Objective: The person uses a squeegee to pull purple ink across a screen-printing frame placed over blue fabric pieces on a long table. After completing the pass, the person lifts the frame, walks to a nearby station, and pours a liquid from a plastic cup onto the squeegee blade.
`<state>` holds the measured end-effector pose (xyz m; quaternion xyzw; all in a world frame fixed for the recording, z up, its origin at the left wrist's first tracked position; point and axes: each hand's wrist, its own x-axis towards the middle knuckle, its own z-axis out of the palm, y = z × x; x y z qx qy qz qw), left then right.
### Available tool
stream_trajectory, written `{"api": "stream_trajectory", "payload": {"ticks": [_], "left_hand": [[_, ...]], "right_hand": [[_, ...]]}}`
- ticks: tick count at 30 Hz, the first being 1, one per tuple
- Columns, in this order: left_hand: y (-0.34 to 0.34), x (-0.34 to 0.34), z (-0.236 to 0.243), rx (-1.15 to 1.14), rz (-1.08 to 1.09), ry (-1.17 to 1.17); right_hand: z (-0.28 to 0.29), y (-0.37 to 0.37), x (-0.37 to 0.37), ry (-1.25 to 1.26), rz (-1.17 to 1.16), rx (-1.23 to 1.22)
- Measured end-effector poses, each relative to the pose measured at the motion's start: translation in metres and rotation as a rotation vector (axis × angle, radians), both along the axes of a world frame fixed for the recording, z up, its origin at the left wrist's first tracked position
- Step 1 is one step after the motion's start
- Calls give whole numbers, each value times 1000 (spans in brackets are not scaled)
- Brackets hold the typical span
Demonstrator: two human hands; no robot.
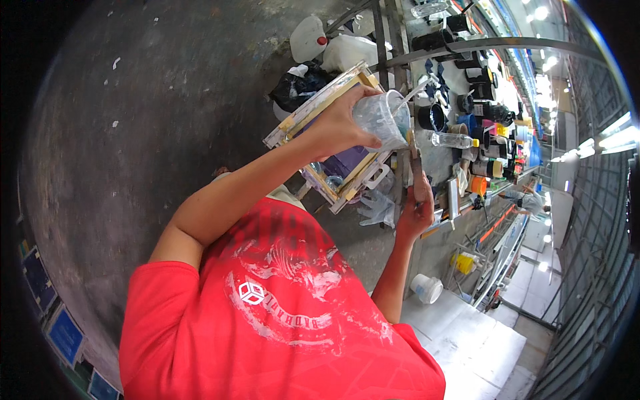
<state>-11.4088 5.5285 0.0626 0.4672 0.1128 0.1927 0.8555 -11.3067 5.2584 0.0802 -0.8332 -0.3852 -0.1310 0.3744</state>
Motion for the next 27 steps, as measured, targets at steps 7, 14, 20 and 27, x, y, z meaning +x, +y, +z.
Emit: {"api": "stream_trajectory", "payload": {"ticks": [7, 14, 20, 27], "left_hand": [[3, -13, 3, -16, 61, -20], [2, -1, -5, 76, 139, -112], [5, 10, -69, 75, 2, 37], [-33, 32, -87, 39, -116, 78]], "right_hand": [[1, -11, 15, -103, 69, -82], [-17, -19, 14, -17, -30, -100], [-14, -19, 23, 653, -52, 570], [5, 0, 5, 923, 32, 805]]}}
